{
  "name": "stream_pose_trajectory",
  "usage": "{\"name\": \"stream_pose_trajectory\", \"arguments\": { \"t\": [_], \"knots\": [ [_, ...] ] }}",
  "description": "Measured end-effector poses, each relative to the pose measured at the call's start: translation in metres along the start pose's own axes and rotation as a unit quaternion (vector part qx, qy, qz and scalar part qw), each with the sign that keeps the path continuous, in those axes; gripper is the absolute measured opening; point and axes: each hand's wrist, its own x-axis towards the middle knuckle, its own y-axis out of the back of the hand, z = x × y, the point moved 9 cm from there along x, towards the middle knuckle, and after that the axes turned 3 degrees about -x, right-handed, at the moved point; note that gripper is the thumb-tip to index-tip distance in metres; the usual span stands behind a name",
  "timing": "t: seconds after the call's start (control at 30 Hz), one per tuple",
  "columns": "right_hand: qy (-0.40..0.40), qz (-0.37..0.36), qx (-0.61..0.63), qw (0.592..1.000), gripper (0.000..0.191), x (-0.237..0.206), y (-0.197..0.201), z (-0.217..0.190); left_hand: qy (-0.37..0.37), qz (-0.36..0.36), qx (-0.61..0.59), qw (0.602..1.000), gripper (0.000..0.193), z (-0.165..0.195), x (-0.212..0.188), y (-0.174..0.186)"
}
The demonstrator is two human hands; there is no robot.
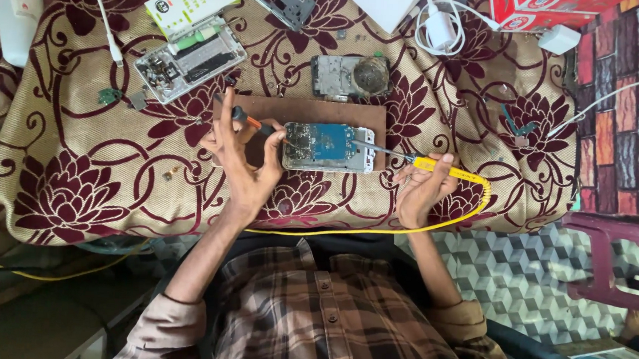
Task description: The person uses a soldering iron and a screwdriver to work on a disassembled mobile phone circuit board. They repeatedly apply heat to specific points on the board while holding it steady.
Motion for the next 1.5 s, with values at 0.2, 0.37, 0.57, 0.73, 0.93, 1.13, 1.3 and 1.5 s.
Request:
{"name": "stream_pose_trajectory", "arguments": {
  "t": [0.2,0.37,0.57,0.73,0.93,1.13,1.3,1.5],
  "knots": [
    [0.006,-0.006,-0.002,1.000,0.043,0.002,-0.002,-0.001,0.008,-0.002,0.004,1.000,0.085,0.001,0.001,0.001],
    [0.018,-0.010,-0.013,1.000,0.043,0.003,-0.005,-0.005,0.009,-0.011,0.002,1.000,0.085,0.005,0.002,0.001],
    [0.005,0.001,-0.014,1.000,0.044,0.002,-0.004,-0.004,0.015,-0.014,0.002,1.000,0.085,0.003,0.003,0.000],
    [-0.004,0.009,0.001,1.000,0.039,0.001,0.002,0.002,0.017,-0.015,0.001,1.000,0.086,0.000,0.002,0.000],
    [-0.009,0.011,0.013,1.000,0.039,0.000,0.003,0.003,0.017,-0.017,-0.002,1.000,0.087,-0.003,-0.001,0.000],
    [-0.015,-0.041,-0.019,0.999,0.040,0.004,-0.015,-0.003,0.021,-0.017,0.004,1.000,0.088,-0.004,0.001,-0.002],
    [0.002,-0.044,-0.012,0.999,0.035,0.003,-0.017,-0.006,0.017,-0.014,-0.003,1.000,0.086,0.000,0.003,-0.001],
    [-0.016,-0.053,-0.047,0.997,0.039,0.002,-0.016,-0.003,0.002,-0.029,-0.009,1.000,0.083,0.006,0.003,0.000]
  ]
}}
